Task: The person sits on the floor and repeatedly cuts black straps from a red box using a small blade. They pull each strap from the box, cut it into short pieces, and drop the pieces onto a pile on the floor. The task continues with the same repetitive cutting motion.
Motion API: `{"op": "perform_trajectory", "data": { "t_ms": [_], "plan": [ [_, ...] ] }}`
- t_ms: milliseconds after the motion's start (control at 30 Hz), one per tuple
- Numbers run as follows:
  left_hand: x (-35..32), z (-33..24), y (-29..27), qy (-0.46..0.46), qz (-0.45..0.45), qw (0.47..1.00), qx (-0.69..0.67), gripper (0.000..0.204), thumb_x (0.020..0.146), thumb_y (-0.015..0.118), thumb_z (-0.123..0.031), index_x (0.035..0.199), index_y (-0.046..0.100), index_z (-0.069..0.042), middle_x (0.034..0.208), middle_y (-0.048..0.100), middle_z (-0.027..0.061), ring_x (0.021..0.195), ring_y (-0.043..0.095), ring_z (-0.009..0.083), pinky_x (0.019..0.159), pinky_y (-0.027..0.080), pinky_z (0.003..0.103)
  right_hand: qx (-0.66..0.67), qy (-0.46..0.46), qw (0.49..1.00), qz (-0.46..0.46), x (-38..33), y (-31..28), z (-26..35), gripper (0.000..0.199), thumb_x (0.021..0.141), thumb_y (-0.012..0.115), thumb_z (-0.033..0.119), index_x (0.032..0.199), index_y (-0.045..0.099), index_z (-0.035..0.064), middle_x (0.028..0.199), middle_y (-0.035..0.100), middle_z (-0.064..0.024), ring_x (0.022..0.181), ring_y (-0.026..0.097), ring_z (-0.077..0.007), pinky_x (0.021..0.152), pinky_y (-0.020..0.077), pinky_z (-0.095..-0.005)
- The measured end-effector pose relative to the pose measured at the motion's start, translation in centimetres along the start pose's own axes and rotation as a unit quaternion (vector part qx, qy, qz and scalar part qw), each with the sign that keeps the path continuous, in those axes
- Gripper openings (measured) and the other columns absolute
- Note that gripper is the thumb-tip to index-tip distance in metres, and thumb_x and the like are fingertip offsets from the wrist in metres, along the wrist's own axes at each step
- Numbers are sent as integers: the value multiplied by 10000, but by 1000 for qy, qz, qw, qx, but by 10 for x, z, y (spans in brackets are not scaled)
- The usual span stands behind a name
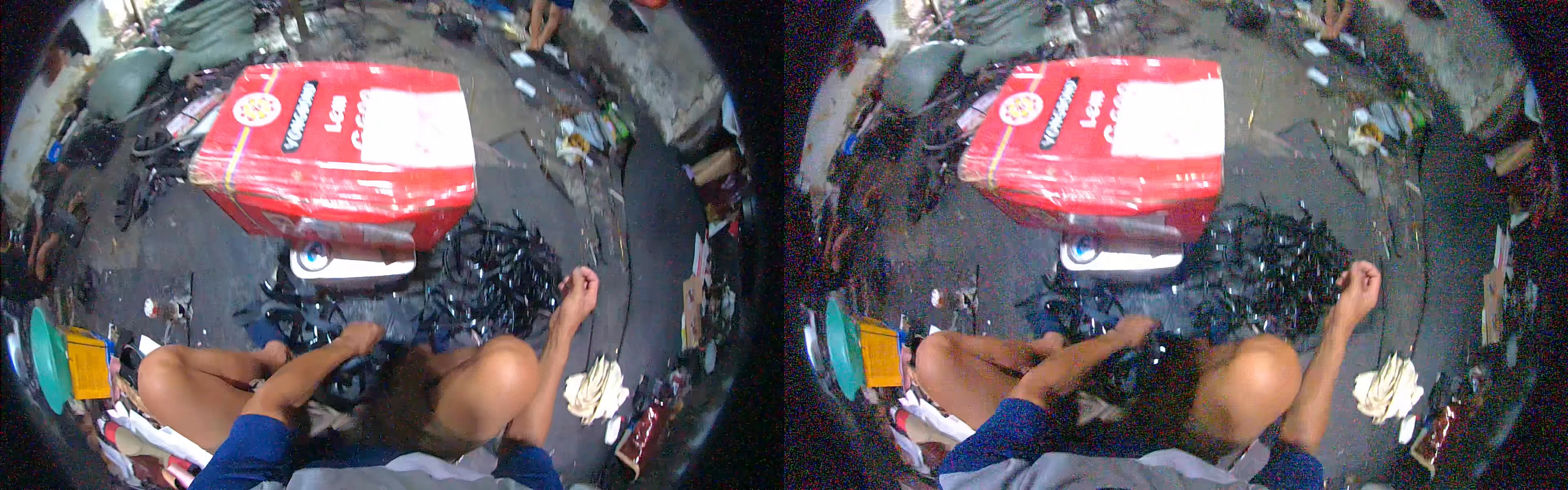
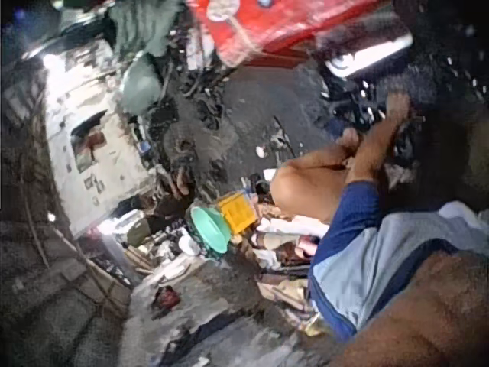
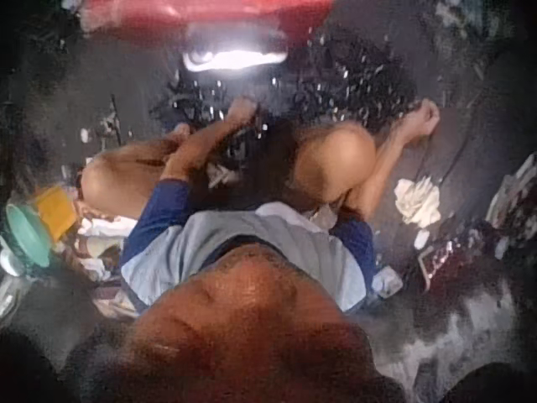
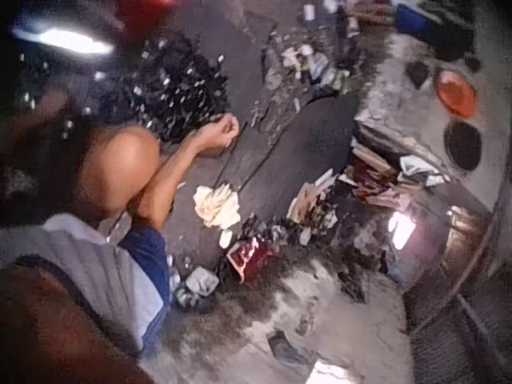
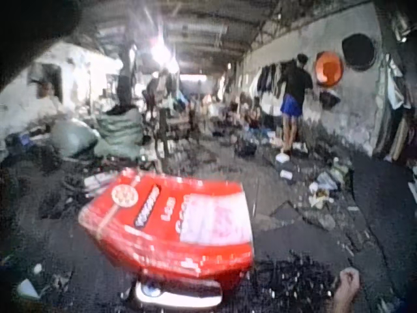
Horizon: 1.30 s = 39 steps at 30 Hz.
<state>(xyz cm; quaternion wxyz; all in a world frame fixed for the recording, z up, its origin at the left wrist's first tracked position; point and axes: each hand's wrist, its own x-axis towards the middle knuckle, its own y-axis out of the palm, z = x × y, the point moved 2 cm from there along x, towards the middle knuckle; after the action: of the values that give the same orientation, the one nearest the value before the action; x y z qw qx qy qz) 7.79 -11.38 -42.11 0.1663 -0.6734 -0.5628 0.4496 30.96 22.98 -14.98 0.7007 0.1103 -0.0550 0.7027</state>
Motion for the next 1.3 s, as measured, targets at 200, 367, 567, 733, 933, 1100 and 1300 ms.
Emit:
{"op": "perform_trajectory", "data": {
  "t_ms": [200, 367, 567, 733, 933, 1100, 1300],
  "plan": [
    [41, -122, -159, 230, 78, 881, -406, 238, 1008, 612, -231, 874, 573, -38, 711, 517, -29, 667, 559, 134, 612, 478, 354, -114, -56, 869, 478, -68, 94, 140, 271, 810, 794, 69, 1053, 681, 35, 1002, 682, -60, 925, 659, -164, 851, 536, -319],
    [-66, -215, -340, 92, -10, 870, -484, 240, 1009, 623, -260, 1126, 696, -64, 729, 577, -25, 629, 540, 64, 518, 396, 260, -144, -226, 779, 567, -111, 141, 204, 644, 707, 886, 66, 1273, 579, 47, 1281, 558, -132, 1143, 638, -255, 935, 537, -376],
    [-135, -185, -387, 98, -49, 898, -426, 227, 947, 738, -293, 987, 666, -81, 742, 550, -51, 648, 472, 60, 555, 364, 259, -117, -287, 762, 569, -121, 171, 233, 367, 783, 830, 34, 1108, 659, 22, 1094, 649, -102, 954, 671, -220, 785, 552, -332],
    [-214, -116, -422, 139, -150, 937, -283, 393, 806, 886, -160, 1088, 627, -71, 893, 587, -56, 810, 544, 74, 656, 433, 236, -89, -122, 793, 590, -103, 194, 216, 109, 856, 783, 43, 940, 722, 10, 846, 702, -23, 790, 641, -97, 706, 503, -252],
    [-293, 2, -463, 17, -341, 858, -383, 192, 990, 695, -254, 865, 650, -115, 762, 632, -60, 626, 529, 30, 559, 414, 220, -63, -37, 812, 579, -46, 238, 195, 92, 942, 720, 105, 934, 683, 21, 742, 685, -16, 584, 610, -74, 507, 456, -233],
    [-313, 97, -501, -157, -458, 815, -317, 139, 904, 698, -197, 804, 653, -113, 692, 648, 29, 584, 562, 113, 510, 414, 286, -94, -41, 814, 572, -39, 273, 186, 112, 968, 695, 114, 977, 698, 3, 809, 733, -56, 634, 646, -86, 542, 480, -240],
    [-195, -8, -521, -47, -647, 733, 205, 556, 739, 725, -44, 1288, 639, -33, 1311, 599, 220, 1284, 550, 413, 1075, 484, 476, -295, -358, 758, 458, -43, 292, 182, 233, 876, 729, 243, 997, 794, 54, 895, 753, -152, 743, 719, -311, 742, 567, -410]
  ]
}}
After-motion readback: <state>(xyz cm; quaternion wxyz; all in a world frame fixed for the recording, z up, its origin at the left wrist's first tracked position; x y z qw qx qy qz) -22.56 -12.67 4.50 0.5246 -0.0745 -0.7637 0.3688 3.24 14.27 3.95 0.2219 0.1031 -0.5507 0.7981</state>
